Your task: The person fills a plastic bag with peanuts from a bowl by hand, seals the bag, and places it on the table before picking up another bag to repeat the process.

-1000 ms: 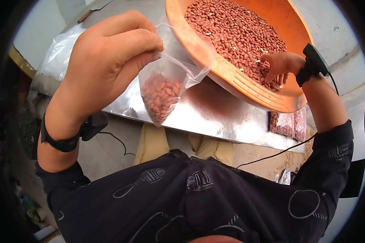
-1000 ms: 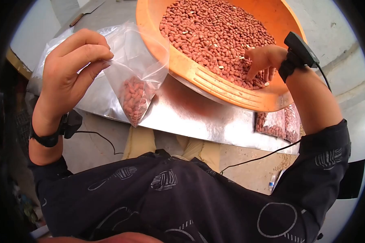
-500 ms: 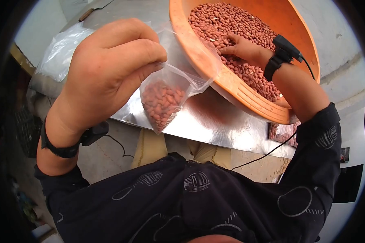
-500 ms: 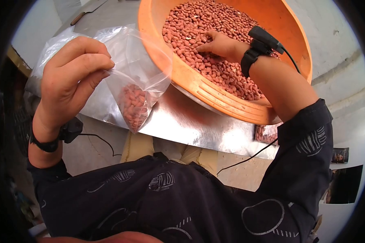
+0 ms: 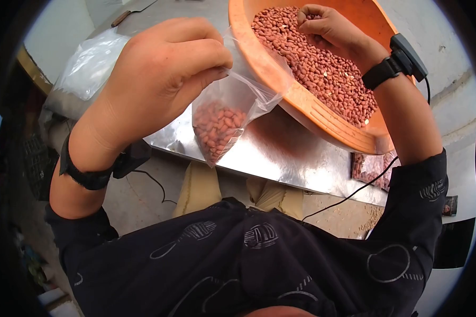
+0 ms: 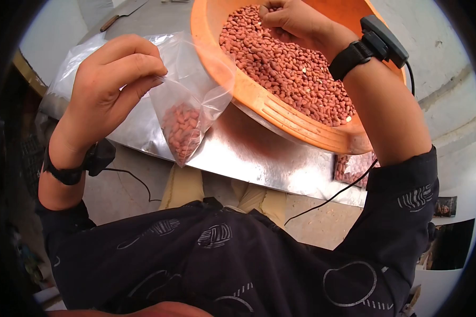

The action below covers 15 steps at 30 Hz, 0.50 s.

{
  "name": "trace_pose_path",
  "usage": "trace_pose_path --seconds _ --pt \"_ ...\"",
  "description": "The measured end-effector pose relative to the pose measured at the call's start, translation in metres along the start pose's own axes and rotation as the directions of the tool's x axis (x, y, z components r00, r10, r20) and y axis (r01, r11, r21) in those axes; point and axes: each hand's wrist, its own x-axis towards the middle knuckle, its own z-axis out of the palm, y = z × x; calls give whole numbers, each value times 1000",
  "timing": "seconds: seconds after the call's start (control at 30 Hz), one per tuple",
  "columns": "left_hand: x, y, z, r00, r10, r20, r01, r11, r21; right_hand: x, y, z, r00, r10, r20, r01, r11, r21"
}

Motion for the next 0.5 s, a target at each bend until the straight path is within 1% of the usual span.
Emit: trace_pose_path --seconds 0.1,0.2,0.3,0.33,0.37,0.43,0.5 --pt "0 -1 1 1000 -9 4 9 1000 5 -1 -45 22 988 -12 153 -6 993 115" --pt "1 -1 1 1000 -1 -8 1 1000 7 -10 -83 67 952 -45 304 25 997 72" --pt "2 0 1 1000 5 -21 -4 1000 12 -1 -85 91 910 -26 414 60 996 -68" --pt "1 1 1 1000 -3 -24 3 1000 4 -11 -100 104 934 67 352 31 963 -266" --pt "2 1 2 1000 -10 -27 10 1000 -4 -10 -86 104 923 -12 384 133 947 -291" --pt "1 1 -1 1000 -17 -12 17 1000 17 -20 -87 114 940 -30 339 153 926 -344" --pt "0 1 -2 1000 -17 -6 17 999 35 -23 -89 110 951 -53 305 185 887 -423"
